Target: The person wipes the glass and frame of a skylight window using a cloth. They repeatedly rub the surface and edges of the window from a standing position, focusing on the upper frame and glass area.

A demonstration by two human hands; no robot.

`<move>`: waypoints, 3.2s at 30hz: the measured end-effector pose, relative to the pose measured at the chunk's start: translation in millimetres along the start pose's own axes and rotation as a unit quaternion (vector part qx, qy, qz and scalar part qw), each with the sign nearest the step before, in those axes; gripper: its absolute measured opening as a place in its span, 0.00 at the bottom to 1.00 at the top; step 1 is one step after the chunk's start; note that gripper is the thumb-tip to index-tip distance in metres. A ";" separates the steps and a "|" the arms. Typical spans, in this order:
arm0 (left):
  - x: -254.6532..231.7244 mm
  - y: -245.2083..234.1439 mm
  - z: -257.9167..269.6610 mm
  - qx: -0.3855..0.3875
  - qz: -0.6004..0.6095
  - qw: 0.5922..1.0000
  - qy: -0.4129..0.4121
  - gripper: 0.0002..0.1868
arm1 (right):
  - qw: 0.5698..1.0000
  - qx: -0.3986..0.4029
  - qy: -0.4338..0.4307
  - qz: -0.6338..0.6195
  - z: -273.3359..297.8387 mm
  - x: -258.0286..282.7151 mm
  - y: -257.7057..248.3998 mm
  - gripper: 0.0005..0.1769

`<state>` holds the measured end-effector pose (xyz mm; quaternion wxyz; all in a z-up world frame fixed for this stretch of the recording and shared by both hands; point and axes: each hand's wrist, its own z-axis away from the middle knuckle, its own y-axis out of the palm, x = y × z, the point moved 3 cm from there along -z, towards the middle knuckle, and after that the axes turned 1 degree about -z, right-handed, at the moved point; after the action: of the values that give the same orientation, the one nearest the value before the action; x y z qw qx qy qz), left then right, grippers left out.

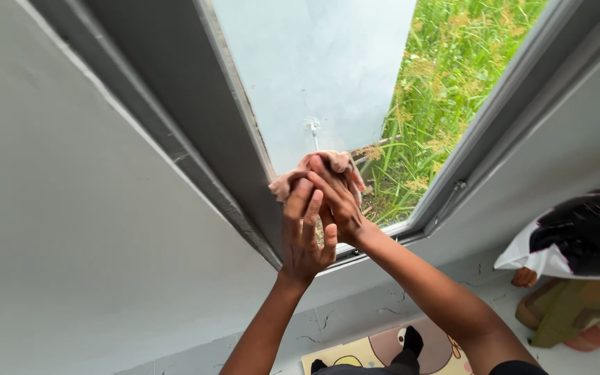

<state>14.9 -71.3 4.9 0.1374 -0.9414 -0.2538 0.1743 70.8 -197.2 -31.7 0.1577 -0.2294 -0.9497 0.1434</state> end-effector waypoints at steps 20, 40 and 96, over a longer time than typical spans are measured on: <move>54.4 96.7 38.8 -0.055 -0.336 0.940 -0.020 0.33 | 0.943 -0.125 0.110 0.289 31.5 -59.7 -269.9 0.03; 23.0 151.0 14.0 -0.038 -0.355 0.927 -0.116 0.36 | 0.895 -0.045 0.044 0.442 131.4 -205.8 -245.9 0.36; -114.5 254.4 -72.0 0.052 -0.127 0.990 -0.015 0.29 | 0.970 -0.054 0.039 0.232 116.2 -149.1 -244.1 0.37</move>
<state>60.2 -355.8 11.1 0.2031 -0.8903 -0.3644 0.1827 59.0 -500.5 -88.0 0.1444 -0.4572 -0.8699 0.1154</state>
